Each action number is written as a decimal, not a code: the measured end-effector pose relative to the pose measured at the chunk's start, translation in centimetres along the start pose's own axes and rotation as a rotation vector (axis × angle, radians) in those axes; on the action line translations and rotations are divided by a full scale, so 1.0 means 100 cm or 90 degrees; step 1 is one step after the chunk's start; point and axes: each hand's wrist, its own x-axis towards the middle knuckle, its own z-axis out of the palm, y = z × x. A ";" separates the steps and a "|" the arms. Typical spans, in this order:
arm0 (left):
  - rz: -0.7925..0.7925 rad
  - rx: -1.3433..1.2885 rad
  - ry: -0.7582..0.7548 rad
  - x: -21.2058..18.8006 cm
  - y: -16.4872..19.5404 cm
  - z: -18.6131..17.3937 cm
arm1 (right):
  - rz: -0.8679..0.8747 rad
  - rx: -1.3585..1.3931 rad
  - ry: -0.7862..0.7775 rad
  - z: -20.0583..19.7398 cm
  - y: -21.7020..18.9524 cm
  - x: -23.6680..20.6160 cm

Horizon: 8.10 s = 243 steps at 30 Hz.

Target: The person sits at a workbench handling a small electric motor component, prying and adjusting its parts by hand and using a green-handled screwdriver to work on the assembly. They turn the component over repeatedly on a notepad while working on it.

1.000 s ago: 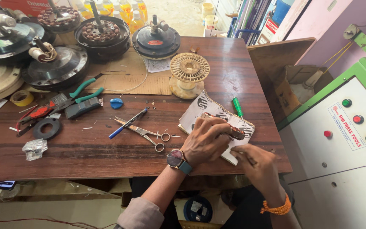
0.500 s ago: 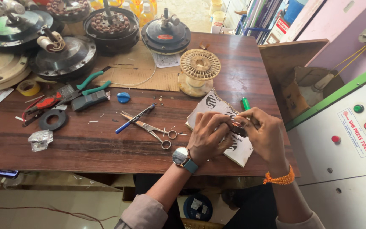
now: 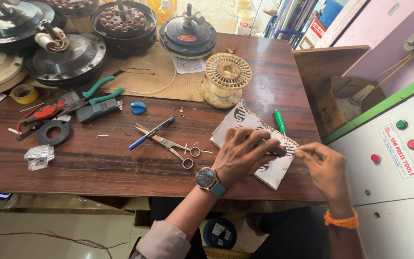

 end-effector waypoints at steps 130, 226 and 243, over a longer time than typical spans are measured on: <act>-0.022 -0.016 -0.012 0.003 0.008 0.014 | -0.282 0.015 -0.033 0.001 0.012 -0.049; -0.020 -0.113 0.094 0.010 0.021 0.009 | -0.142 0.095 0.056 0.002 -0.047 -0.001; -0.002 -0.017 0.011 -0.002 0.010 0.001 | 0.015 0.090 0.008 0.006 -0.001 -0.001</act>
